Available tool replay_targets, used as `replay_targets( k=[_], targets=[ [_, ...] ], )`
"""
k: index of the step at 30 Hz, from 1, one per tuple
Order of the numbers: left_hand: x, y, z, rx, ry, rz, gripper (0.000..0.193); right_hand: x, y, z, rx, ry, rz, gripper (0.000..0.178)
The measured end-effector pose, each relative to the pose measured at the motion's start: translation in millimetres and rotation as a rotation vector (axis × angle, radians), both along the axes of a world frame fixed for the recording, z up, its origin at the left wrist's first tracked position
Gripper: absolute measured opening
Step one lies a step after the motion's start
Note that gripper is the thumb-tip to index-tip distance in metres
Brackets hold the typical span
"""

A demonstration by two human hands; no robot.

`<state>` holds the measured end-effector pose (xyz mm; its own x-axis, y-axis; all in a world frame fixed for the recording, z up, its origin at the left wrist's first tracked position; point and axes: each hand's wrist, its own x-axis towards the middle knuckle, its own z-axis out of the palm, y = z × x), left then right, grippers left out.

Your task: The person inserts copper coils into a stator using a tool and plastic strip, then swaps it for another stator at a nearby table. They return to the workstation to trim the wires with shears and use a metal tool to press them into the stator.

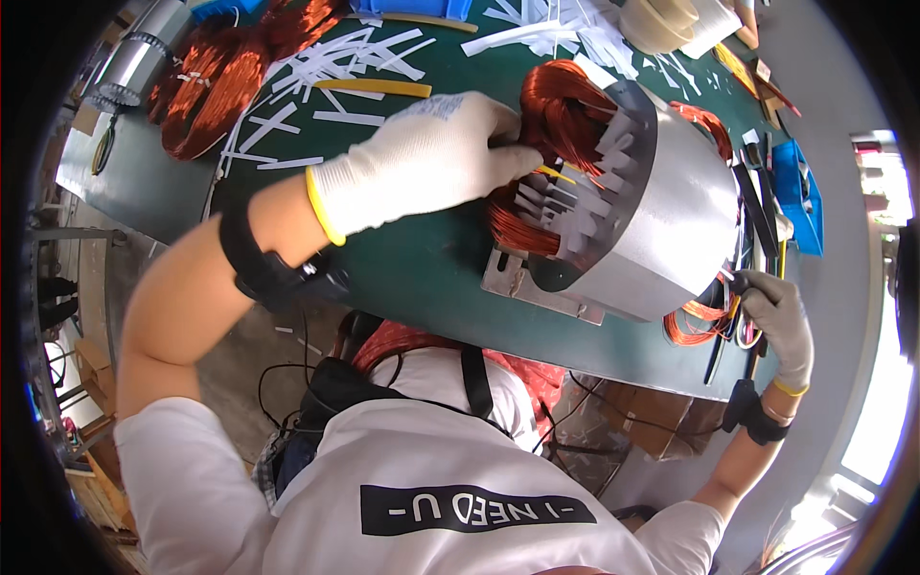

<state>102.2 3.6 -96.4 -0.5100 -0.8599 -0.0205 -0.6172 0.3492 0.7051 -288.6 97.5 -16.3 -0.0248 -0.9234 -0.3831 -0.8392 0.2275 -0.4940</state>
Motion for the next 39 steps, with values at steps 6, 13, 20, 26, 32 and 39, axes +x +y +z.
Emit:
replay_targets(
  k=[6,13,20,26,32,39],
  targets=[
    [-0.8,6.7,1.3,-0.012,-0.034,0.018,0.036,-20.1,14.7,23.1,-0.018,0.093,-0.014,0.026],
    [27.8,-11.2,-15.2,-0.133,0.180,-0.328,0.030,5.3,48.9,72.3,-0.127,0.196,-0.091,0.026],
    [116.3,-59.9,-39.9,-0.614,-0.628,-0.011,0.020,-37.2,68.5,-17.3,-0.144,-0.171,-0.150,0.056],
    [89.7,-28.1,-21.0,-0.570,-0.084,-0.032,0.017,-101.0,103.7,-83.2,-0.266,-0.653,-0.272,0.055],
    [70.5,1.2,-19.6,-0.515,0.137,-0.217,0.030,-106.8,76.7,-88.2,-0.397,-0.101,-0.447,0.034],
    [63.3,-10.0,-20.5,-0.669,0.058,-0.236,0.037,49.1,15.2,-10.5,-0.791,0.075,-0.234,0.030]
  ],
)
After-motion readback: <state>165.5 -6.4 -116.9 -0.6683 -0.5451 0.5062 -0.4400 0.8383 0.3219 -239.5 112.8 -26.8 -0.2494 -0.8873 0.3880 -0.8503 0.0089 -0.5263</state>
